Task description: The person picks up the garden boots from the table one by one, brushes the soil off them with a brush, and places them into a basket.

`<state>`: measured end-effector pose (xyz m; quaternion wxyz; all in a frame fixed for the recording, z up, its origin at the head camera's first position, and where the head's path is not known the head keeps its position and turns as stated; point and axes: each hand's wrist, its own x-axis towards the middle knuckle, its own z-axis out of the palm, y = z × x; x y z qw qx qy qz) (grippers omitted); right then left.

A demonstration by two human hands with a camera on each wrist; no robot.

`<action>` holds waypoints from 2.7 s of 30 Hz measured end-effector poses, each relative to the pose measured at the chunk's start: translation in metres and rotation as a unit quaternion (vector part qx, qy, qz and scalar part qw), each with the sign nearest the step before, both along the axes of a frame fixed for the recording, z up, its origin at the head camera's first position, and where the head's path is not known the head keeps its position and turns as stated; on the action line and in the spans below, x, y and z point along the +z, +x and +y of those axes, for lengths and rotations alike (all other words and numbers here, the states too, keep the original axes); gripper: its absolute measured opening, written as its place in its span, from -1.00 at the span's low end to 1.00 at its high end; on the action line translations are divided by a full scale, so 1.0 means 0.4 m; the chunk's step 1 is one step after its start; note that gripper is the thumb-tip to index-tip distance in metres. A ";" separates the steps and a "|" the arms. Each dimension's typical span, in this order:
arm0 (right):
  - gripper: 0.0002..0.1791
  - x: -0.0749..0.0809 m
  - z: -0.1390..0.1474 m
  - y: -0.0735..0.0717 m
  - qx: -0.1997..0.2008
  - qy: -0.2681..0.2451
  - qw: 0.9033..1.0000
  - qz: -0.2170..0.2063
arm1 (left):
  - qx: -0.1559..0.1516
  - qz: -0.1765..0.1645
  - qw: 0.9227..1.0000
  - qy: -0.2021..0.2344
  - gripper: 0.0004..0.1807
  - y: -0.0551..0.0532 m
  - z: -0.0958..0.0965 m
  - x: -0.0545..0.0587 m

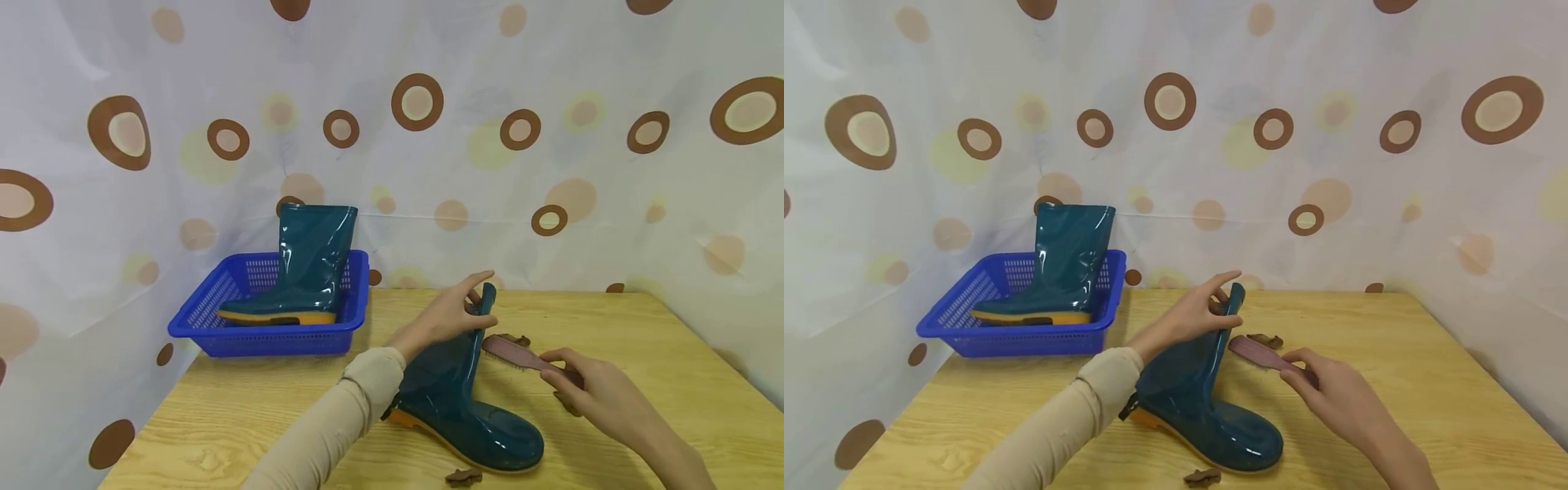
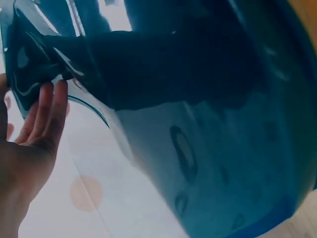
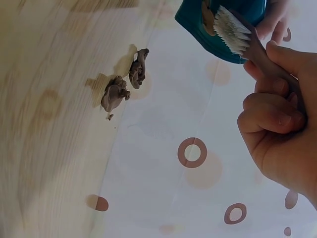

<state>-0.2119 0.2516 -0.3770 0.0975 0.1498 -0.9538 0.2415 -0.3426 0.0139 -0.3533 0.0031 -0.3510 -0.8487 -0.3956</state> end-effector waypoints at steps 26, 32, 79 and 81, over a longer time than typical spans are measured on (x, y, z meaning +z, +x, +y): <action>-0.76 0.000 0.023 0.005 0.006 -0.035 0.994 0.108 | -0.046 0.015 0.985 0.163 -0.31 0.022 -0.023 0.023; -0.78 0.004 0.026 0.010 0.008 -0.072 0.986 0.149 | -0.068 0.033 0.980 0.186 -0.31 0.040 -0.040 0.055; -0.52 0.122 -0.032 -0.018 0.101 -0.018 0.920 0.377 | -0.035 -0.014 0.962 0.272 -0.36 0.074 -0.162 0.091; -0.51 0.120 -0.032 -0.016 0.101 -0.021 0.923 0.372 | -0.028 -0.013 0.961 0.273 -0.38 0.073 -0.158 0.092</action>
